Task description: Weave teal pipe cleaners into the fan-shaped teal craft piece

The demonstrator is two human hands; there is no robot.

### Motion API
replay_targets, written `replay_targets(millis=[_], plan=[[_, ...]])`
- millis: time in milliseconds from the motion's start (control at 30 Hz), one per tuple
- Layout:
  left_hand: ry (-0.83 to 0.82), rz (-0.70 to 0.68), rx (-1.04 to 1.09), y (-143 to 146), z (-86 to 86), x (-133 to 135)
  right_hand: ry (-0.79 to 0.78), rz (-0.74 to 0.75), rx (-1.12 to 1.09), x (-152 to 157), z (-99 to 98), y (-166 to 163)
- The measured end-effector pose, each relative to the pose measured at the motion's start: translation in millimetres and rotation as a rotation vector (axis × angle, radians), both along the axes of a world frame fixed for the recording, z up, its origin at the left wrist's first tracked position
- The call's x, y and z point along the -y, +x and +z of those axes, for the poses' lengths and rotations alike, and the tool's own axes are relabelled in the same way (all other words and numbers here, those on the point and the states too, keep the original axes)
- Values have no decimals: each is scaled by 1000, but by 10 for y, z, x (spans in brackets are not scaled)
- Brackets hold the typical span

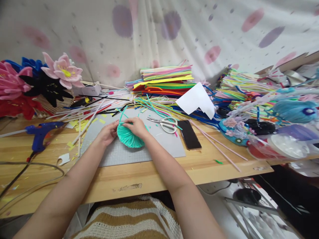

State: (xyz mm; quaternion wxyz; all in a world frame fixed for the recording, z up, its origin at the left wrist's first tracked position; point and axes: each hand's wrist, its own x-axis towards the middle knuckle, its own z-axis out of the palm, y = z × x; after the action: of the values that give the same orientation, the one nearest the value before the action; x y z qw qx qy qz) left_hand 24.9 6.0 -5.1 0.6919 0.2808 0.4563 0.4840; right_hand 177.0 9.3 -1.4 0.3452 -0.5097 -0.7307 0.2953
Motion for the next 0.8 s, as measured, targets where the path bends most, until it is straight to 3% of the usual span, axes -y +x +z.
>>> replay_targets(millis=[67, 133, 200, 267, 333, 433, 533, 633, 800], plan=[[-7, -97, 8, -15, 4, -8, -5, 4, -48, -4, -27, 6], [3, -104, -29, -15, 12, -11, 4, -40, -31, -4, -31, 4], [73, 87, -117, -4, 25, -1, 18, -98, 12, 1, -9, -6], [250, 379, -271, 13, 45, 27, 28, -154, 53, 11, 28, -23], [465, 547, -481, 28, 66, 72, 28, -195, 79, 23, 66, -41], [621, 448, -718, 53, 85, 143, 27, -212, 91, 38, 104, -65], [586, 362, -767, 74, 70, 164, 44, -205, 86, 40, 106, -77], [533, 344, -709, 79, 25, 126, 70, -181, 73, 22, 75, -74], [422, 268, -425, 85, -36, 50, 87, -140, 49, 0, 47, -55]])
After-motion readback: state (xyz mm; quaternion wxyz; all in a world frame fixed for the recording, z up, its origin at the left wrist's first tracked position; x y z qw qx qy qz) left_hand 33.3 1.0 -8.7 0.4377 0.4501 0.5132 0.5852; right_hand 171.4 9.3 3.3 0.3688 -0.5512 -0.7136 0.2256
